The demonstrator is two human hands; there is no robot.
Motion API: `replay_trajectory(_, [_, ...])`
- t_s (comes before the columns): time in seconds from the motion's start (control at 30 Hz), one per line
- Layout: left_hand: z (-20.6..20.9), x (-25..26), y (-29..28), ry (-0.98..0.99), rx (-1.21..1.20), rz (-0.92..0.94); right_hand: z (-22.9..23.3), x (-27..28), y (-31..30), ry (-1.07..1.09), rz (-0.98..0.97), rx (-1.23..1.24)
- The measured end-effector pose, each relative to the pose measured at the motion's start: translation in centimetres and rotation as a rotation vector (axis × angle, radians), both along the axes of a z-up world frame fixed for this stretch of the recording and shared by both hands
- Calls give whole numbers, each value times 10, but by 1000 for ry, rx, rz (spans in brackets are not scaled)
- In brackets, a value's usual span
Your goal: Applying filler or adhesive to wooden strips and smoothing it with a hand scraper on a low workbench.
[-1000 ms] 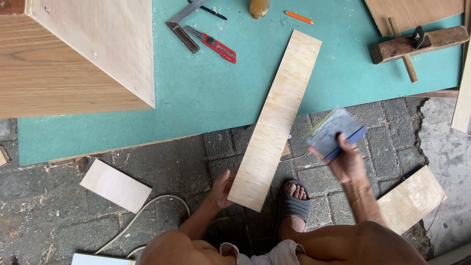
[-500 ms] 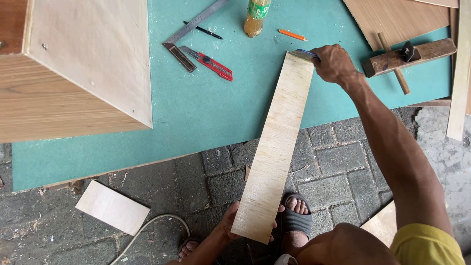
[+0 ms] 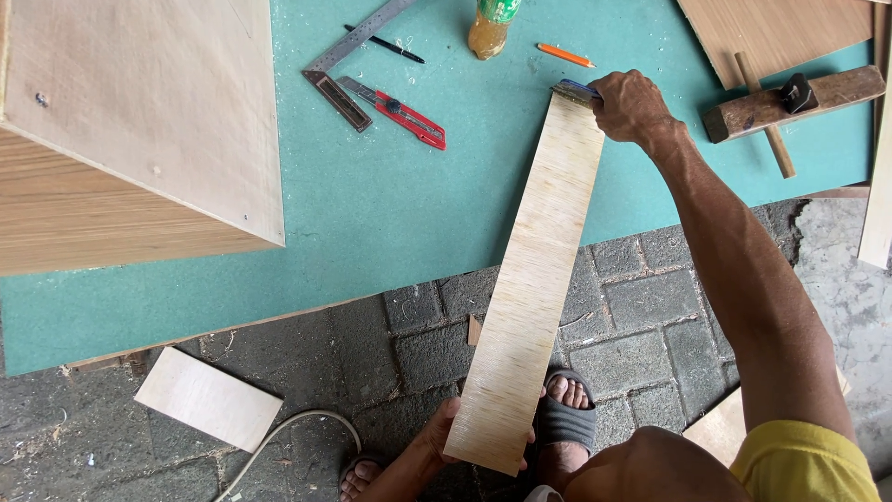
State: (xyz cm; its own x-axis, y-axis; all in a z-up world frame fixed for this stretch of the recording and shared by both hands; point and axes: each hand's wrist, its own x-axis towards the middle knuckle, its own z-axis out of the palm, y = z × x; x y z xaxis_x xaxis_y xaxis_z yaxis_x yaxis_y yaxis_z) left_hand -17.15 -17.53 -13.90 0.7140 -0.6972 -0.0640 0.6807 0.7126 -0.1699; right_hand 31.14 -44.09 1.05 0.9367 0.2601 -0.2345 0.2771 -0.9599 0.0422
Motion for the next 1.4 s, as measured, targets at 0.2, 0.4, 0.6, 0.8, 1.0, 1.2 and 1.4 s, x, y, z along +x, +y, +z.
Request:
replay_trajectory(0.2, [3,-2,-5,-27,-3,6,35,-14,20,190,-93,30])
replay_trajectory(0.4, [7,5,-9,-47,-17,15,25,-78,25,228,-58,75])
replay_trajectory(0.6, [14,10,-14,-30,-27,1,71,-166,61,408,-96,260])
replay_trajectory(0.8, [26,11,-18,-4,-37,-9,79,-234,82,421,-24,271])
replay_trajectory(1.0, [58,47,-19,-57,-116,-28,107,-291,104,450,43,280])
replay_trajectory(1.2, [70,58,-23,-45,-89,-36,144,-336,125,415,128,316])
replay_trajectory(1.4, [89,73,-31,-71,-56,-36,166,-348,112,341,128,373])
